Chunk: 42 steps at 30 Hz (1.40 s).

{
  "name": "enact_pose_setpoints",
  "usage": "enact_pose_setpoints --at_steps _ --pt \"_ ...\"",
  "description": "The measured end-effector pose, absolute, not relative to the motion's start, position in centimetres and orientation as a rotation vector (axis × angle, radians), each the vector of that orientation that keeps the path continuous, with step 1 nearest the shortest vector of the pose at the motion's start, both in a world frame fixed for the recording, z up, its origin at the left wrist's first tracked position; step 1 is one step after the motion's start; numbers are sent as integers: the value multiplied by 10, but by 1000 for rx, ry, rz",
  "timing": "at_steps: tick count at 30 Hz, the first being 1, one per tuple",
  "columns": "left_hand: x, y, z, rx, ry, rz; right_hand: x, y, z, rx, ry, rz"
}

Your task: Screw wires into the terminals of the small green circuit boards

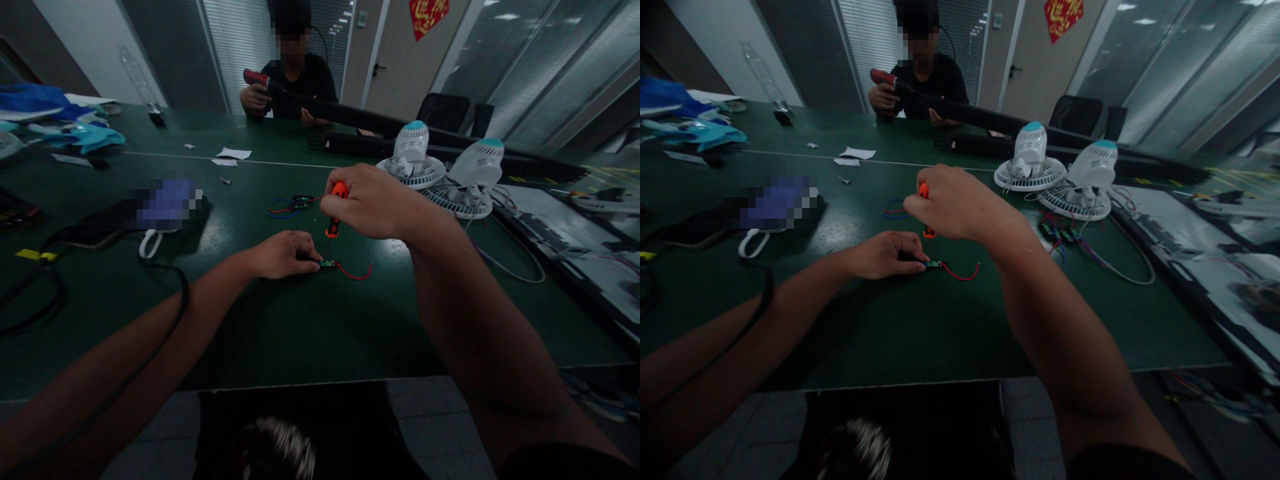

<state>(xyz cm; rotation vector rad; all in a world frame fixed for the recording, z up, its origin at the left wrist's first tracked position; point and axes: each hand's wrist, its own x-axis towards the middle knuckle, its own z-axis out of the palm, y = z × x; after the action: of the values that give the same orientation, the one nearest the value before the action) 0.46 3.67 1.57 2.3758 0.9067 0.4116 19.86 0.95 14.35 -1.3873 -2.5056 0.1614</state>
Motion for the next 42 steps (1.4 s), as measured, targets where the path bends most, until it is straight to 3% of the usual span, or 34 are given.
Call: enact_pose_setpoints --at_steps 9,31,42 --pt "5 36 16 2394 930 376 200 9 142 -1335 -2491 199" --pt "8 34 18 2351 923 380 194 15 136 -1452 -2493 -160" --pt "6 35 17 2356 912 397 196 17 134 -1454 -2454 -92"
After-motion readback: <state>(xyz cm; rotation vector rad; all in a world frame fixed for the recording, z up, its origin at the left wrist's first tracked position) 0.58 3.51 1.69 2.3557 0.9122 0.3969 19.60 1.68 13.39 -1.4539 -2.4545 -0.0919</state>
